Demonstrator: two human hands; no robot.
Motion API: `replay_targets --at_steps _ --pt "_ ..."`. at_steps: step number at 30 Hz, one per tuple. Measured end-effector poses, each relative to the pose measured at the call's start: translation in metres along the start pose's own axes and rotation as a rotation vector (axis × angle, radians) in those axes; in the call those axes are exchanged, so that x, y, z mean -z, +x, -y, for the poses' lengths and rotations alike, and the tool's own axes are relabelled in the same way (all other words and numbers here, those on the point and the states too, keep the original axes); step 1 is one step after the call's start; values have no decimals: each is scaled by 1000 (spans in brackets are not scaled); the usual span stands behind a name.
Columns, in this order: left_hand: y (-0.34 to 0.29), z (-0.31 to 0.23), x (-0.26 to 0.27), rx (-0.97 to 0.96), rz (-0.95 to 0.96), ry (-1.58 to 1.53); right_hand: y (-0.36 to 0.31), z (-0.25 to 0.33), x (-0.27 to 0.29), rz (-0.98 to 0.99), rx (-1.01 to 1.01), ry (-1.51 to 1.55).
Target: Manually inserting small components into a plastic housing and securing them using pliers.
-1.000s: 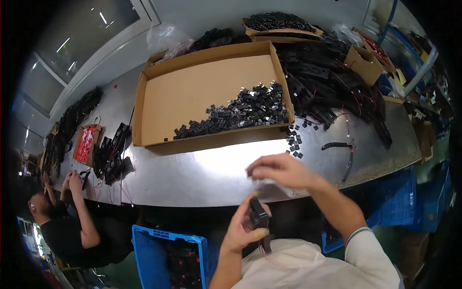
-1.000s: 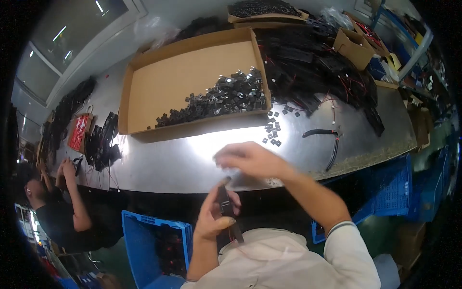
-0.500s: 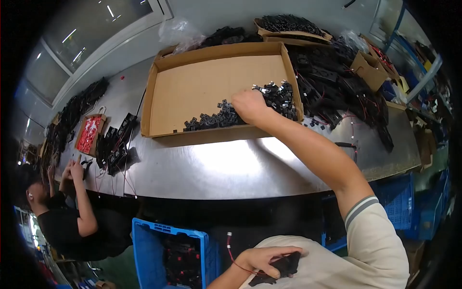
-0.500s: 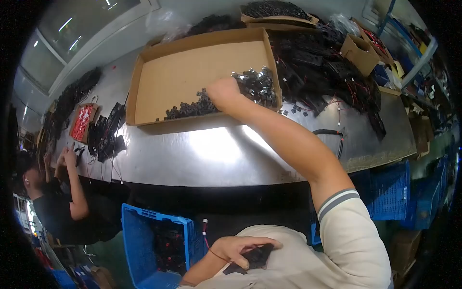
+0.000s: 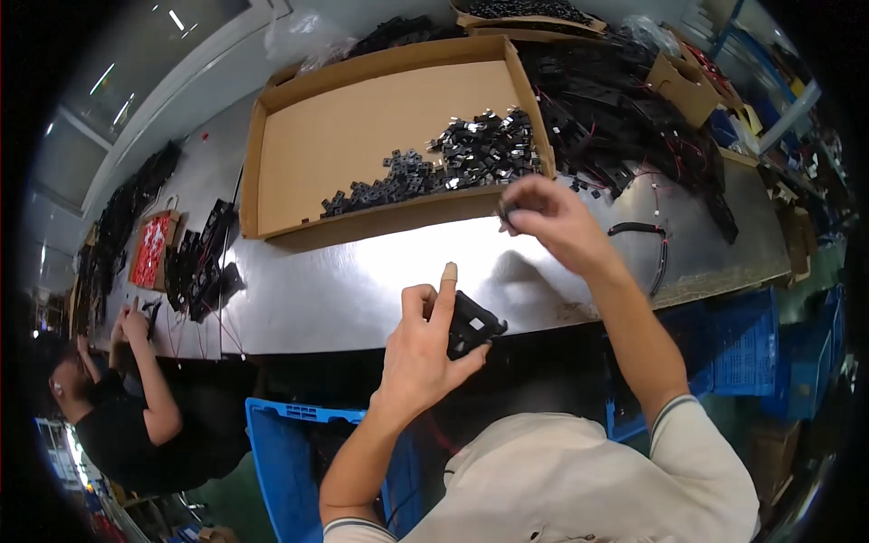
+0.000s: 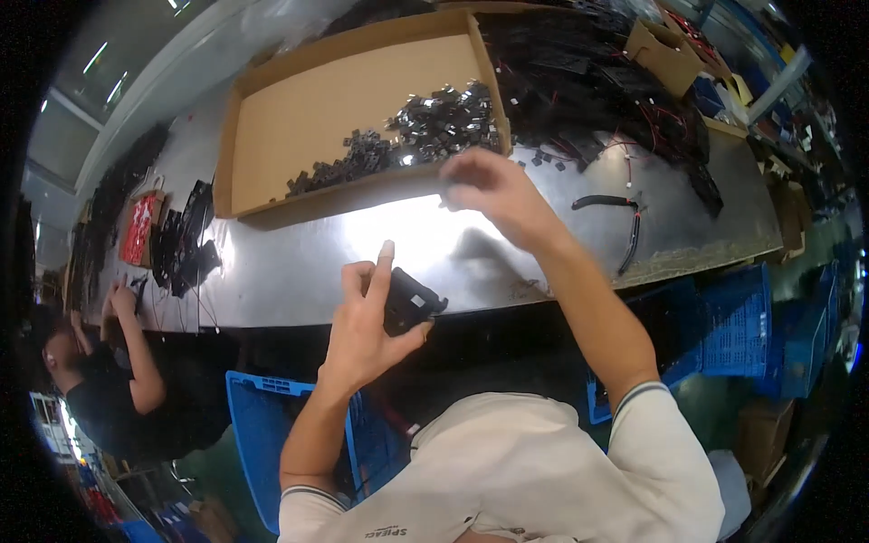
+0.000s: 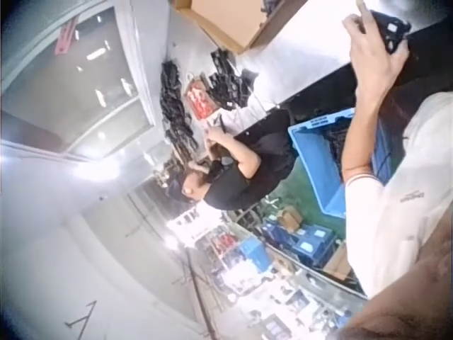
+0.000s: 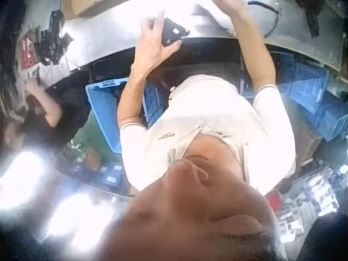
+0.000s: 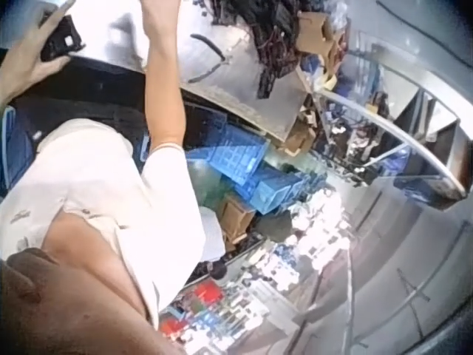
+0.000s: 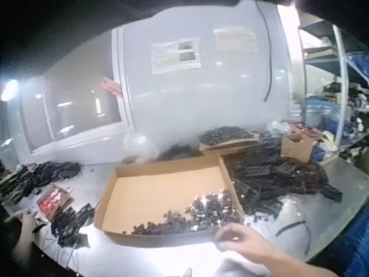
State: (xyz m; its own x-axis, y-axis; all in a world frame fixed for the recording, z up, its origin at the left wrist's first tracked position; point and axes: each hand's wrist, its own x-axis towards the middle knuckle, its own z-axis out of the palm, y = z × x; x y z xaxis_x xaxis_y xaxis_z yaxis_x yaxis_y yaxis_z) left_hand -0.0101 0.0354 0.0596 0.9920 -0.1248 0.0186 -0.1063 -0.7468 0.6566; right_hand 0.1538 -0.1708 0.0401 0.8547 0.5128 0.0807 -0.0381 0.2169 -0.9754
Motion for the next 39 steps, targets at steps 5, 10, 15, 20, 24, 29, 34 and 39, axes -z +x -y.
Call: replay_targets --at_steps 5,10,15,20,24,29,34,39 --pt "10 4 -17 -73 -127 -100 -72 -5 -7 -101 -98 320" --pt "12 -9 -27 130 -184 -801 -95 -6 -12 -163 -130 398" --pt "16 -10 -38 143 -190 -1260 -90 -10 -37 -133 23 355" --pt "11 -11 -42 114 -209 -1529 -82 1 -59 -48 86 159" --pt "13 -14 -43 98 -259 -1509 -79 1 -58 -39 142 -88" --pt "13 -14 -40 96 -268 -1430 -78 6 -53 -30 38 1" --pt "21 -19 -37 77 -266 -1190 -79 8 -47 -23 -146 248" --pt "44 -30 -14 -110 12 -174 -91 -16 -5 45 -97 -48"
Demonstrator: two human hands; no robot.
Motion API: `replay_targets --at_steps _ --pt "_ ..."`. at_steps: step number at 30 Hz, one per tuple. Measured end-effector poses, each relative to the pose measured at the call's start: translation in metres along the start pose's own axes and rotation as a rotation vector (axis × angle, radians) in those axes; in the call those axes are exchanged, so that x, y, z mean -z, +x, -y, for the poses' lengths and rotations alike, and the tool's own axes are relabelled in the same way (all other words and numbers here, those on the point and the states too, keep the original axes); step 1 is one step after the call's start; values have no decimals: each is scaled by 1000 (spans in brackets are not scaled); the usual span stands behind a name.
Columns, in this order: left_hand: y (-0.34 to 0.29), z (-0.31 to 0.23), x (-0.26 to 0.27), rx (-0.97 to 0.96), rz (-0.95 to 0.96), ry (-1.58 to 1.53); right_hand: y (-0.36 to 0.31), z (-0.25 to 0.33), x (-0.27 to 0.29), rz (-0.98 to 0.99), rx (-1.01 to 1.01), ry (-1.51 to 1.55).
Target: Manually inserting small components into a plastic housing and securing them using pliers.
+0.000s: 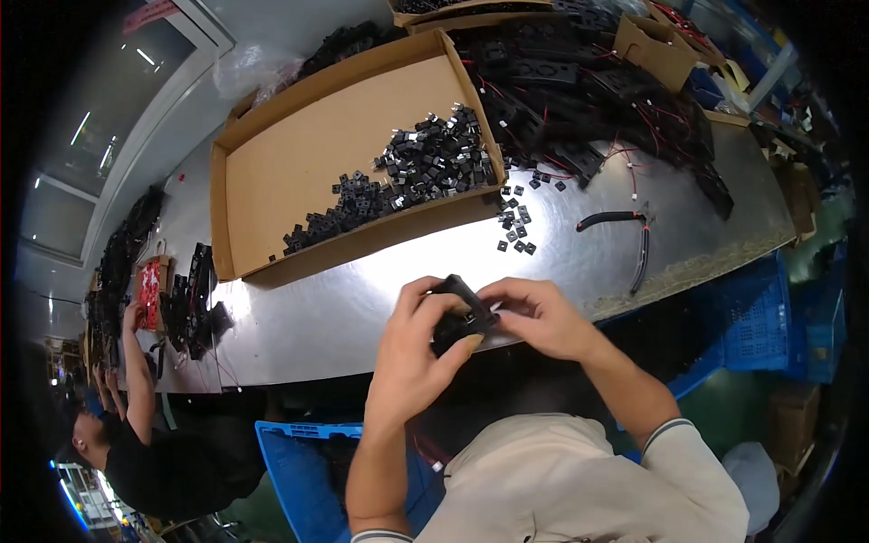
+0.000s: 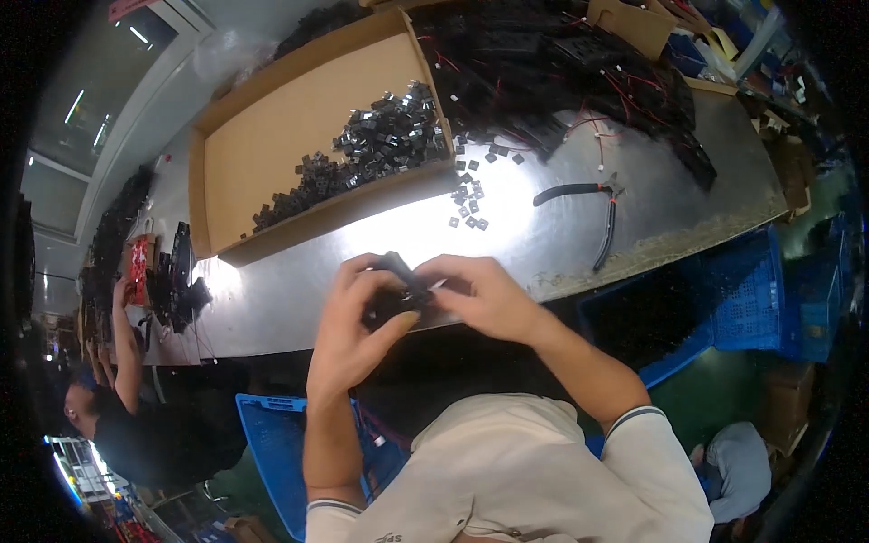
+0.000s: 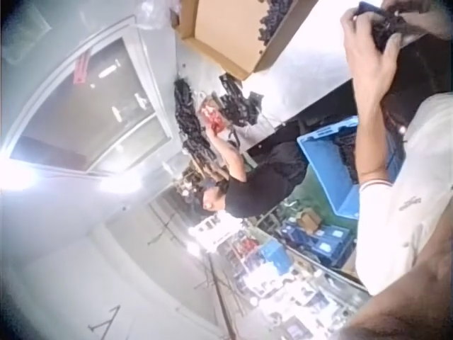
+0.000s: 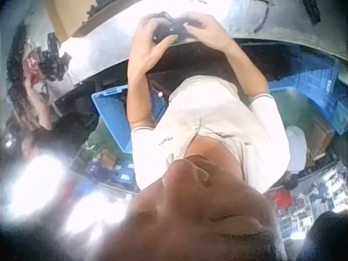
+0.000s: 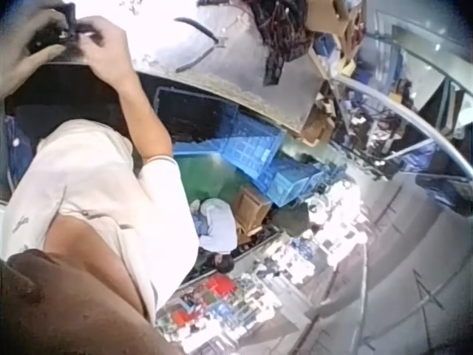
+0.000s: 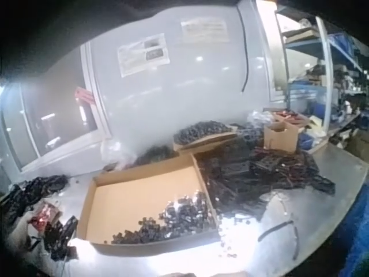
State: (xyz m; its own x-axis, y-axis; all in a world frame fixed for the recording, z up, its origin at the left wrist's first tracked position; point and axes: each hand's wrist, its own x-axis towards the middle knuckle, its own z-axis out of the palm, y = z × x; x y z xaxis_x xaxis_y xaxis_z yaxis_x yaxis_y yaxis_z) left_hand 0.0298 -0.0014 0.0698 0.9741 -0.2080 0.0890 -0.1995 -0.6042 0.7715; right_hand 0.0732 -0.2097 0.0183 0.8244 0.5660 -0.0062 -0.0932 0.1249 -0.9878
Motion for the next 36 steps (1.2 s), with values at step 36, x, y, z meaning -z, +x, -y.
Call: replay_targets --at_steps 36 --pt "-2 32 -33 -69 -93 416 38 35 15 247 272 -907"
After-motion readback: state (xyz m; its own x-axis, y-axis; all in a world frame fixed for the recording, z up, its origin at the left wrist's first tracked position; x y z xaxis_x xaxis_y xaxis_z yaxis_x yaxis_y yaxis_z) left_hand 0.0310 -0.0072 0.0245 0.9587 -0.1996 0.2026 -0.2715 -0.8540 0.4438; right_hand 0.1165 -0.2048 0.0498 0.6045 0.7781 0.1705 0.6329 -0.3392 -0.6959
